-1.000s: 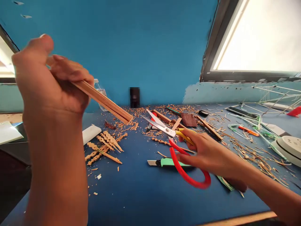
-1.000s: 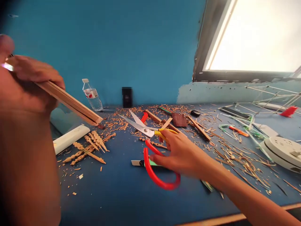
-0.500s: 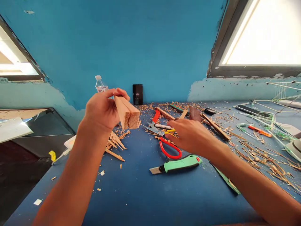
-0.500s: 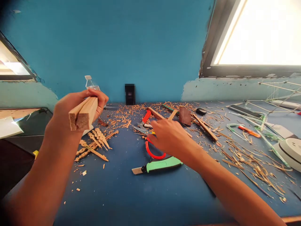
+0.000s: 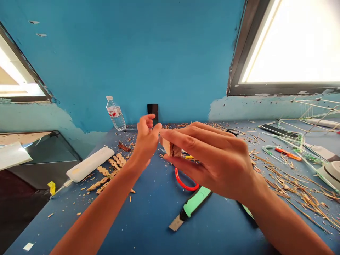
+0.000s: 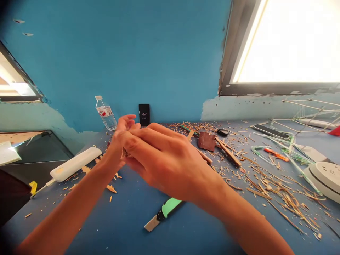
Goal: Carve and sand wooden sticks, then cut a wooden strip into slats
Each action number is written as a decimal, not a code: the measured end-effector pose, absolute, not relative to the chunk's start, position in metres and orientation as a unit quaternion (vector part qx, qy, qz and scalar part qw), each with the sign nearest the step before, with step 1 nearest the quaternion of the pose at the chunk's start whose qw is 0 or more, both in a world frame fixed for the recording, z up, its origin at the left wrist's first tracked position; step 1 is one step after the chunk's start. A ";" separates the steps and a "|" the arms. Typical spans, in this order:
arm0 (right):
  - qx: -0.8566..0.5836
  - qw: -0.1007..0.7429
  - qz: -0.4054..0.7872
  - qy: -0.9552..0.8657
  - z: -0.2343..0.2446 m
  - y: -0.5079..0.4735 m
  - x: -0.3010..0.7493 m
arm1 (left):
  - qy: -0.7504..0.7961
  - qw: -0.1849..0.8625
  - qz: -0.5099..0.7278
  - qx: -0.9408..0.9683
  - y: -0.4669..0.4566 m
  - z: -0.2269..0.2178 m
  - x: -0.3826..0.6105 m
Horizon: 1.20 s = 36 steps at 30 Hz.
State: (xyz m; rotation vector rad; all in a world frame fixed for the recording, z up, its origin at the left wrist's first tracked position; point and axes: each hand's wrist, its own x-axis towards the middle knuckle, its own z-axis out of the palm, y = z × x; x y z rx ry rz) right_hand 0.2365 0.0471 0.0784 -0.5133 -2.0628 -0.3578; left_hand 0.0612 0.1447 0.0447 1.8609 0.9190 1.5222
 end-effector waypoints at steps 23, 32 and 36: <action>-0.149 0.551 -0.096 -0.816 0.078 0.043 0.242 | 0.154 0.019 0.511 0.846 0.084 0.091 0.035; -0.213 0.577 -0.144 -0.776 0.075 0.047 0.243 | 0.215 0.050 0.550 0.806 0.068 0.075 0.051; -0.271 0.502 -0.016 -0.821 0.053 0.036 0.239 | 0.285 0.102 0.489 0.818 0.049 0.043 0.044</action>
